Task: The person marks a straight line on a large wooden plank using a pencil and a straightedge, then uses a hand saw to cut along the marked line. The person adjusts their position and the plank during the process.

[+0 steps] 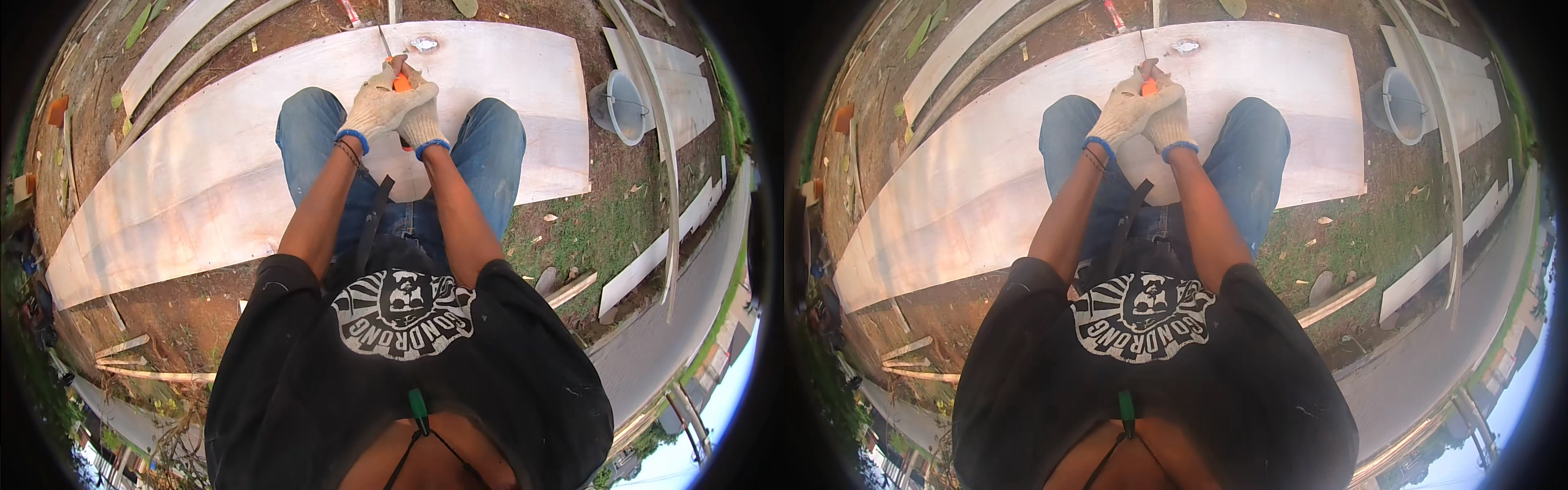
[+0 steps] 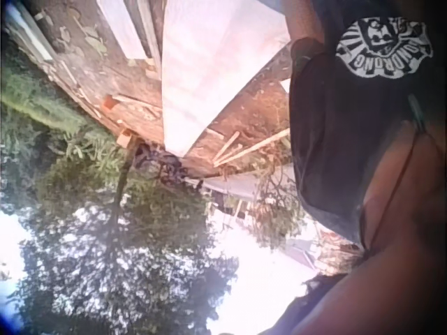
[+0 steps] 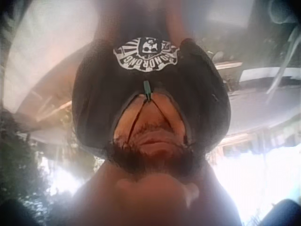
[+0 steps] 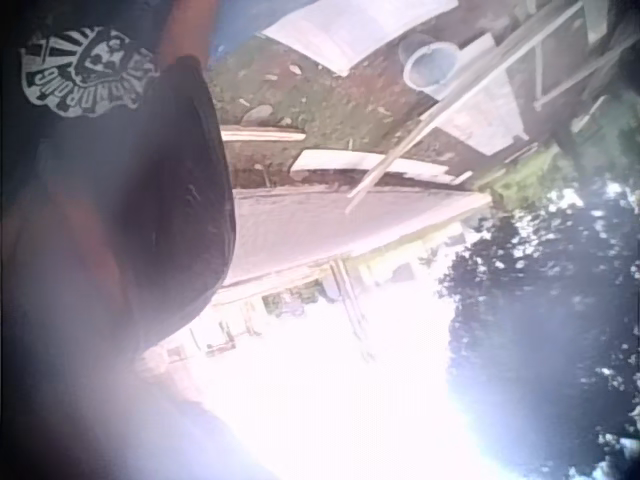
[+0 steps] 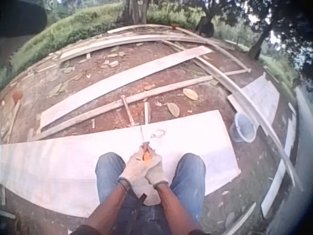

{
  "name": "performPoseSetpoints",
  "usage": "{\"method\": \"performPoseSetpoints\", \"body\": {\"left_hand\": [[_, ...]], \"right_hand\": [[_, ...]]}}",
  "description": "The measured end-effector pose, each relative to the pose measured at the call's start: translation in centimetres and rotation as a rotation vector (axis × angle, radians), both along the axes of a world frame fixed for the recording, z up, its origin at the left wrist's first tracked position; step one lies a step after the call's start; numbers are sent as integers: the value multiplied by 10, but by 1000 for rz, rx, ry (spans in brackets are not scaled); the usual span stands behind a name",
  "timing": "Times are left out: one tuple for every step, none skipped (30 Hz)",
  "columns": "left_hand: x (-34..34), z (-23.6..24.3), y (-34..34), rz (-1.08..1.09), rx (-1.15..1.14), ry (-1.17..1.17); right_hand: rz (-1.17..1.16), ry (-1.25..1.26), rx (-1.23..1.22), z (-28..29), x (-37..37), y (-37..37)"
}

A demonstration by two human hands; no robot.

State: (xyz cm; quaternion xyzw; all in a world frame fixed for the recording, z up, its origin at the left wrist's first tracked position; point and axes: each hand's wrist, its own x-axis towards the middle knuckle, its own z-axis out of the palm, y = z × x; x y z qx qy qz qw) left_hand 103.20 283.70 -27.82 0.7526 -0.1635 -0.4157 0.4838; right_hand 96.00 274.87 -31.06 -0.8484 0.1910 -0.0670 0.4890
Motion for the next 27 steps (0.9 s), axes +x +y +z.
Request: {"method": "performPoseSetpoints", "body": {"left_hand": [[-13, 1, 1, -10, 24, -161], [-44, 4, 11, 14, -57, -284], [-76, 6, 20, 40, -159, -436], [-72, -11, 21, 53, -172, -515], [-69, -29, 19, 62, -193, -591], [-64, -43, 16, 74, -213, -673], [-38, -38, 18, 71, -91, -546], [-17, -25, 12, 59, 4, -414], [-2, 0, 1, 25, -28, -171], [-12, 2, 4, 13, -3, -249], [-25, 3, 7, 0, 17, -327], [-44, 3, 13, -15, 37, -406], [-71, 3, 19, -16, -63, -442], [-70, -7, 21, 6, -123, -417], [-68, -17, 22, 28, -187, -389], [-60, -7, 19, 31, -93, -390], [-28, -17, 13, 53, -72, -284], [1, -26, 11, 79, -38, -177], [-2, -16, 10, 47, -19, -161], [-4, -3, 4, 4, -11, -144], [-31, 0, 5, -30, -9, -274], [-47, 4, 2, -64, -27, -424], [-69, -8, 1, -57, -119, -502], [-70, -30, 15, -18, -191, -545], [-56, -27, 20, -24, -77, -478], [-36, -14, 21, -27, 35, -409], [-13, -8, 11, 12, -35, -255]], "right_hand": [[-76, 42, 79, 8, -11, 9], [-198, 24, 178, 12, -27, 29], [-400, -124, 153, 1, -28, 64], [-332, -183, 82, -20, -32, 59], [-273, -244, -1, -42, -37, 49], [-217, -310, -84, -60, -41, 38], [-104, -267, -16, -41, -23, 26], [-5, -225, 28, -20, -6, 9], [74, 46, -3, -6, 8, -7], [90, 91, -31, 2, 9, -9], [54, 20, -31, 7, 0, -4], [-17, -142, -8, 5, -23, 8], [-77, -279, -18, -2, -40, 15], [-110, -336, -7, -14, -49, 24], [-112, -340, -6, -24, -47, 25], [-92, -306, -31, -28, -29, 17], [-46, -268, -79, -21, -6, 10], [5, -217, -149, -12, 10, 8], [17, -173, -179, -8, 12, 3], [-1, -160, -136, -3, 9, -2], [-87, -223, 220, -38, 7, -4], [-208, -364, 627, -66, 8, -11], [-340, -519, 945, -91, 9, -20], [-292, -520, 806, -81, 20, -7], [-256, -515, 662, -70, 23, 5], [-216, -509, 518, -54, 23, 17], [-103, -346, 145, -46, 25, 8]]}}
